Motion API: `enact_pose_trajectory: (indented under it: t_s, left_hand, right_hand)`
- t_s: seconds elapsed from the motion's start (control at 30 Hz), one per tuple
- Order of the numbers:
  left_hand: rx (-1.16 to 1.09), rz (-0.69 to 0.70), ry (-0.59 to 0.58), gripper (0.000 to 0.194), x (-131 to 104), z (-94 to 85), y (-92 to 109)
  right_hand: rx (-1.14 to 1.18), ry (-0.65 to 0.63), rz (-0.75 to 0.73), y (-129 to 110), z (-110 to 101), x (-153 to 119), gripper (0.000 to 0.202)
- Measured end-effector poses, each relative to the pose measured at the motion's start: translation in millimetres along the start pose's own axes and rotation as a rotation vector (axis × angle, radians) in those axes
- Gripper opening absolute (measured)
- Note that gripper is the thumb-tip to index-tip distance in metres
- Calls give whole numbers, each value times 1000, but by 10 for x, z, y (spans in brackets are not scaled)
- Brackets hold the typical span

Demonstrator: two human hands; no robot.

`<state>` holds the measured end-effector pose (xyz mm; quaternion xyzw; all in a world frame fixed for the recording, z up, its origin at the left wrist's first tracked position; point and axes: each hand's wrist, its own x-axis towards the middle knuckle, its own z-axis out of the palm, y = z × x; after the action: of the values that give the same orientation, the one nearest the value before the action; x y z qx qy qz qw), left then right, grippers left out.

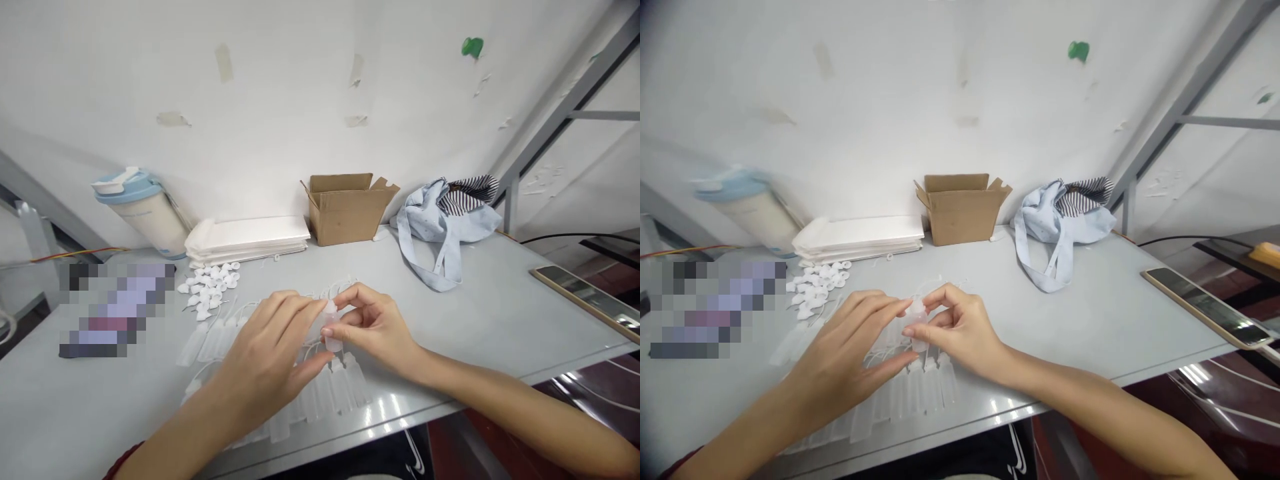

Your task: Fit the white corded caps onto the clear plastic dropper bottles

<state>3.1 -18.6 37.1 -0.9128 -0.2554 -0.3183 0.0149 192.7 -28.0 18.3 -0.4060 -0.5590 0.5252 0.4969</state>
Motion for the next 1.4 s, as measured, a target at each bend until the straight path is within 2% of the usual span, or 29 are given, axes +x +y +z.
enact_pose_trajectory:
  t_s: [0.1,0.27,0.33,0.43,0.5,0.6,0.7,0.83,0.97,1.1,1.4]
  left_hand:
    - [11,9,-11,33,33,0,10]
    - [35,15,-4,32,121,-16,45]
    - [24,-17,-23,33,163,-37,82]
    - [-31,-58,-74,36,220,-56,189]
    - [-90,-53,-99,37,241,-35,294]
    - [-144,-29,-140,38,237,64,464]
    - [-125,-33,-230,35,213,207,582]
    - [-53,-150,-316,32,207,349,640]
    - [-26,-242,-411,26,258,401,648]
    - [-30,-249,-476,24,302,421,641]
    - [11,-278,-547,25,283,378,610]
  right_hand:
    - [-19,9,-7,-4,5,-21,32]
    - [-22,10,-76,-20,3,-45,29]
    - [-67,-8,-136,-45,-58,-5,26]
    - [-132,-37,-232,-112,-269,132,32]
    - [-118,126,-309,-162,-466,251,39]
    - [-101,390,-325,-210,-734,404,43]
    - [-142,470,-332,-195,-875,489,39]
    - [-238,415,-326,-86,-896,532,33]
    - [-311,337,-299,12,-883,555,34]
    - [-402,304,-279,48,-906,574,32]
    - [-528,345,-293,135,-1049,662,27]
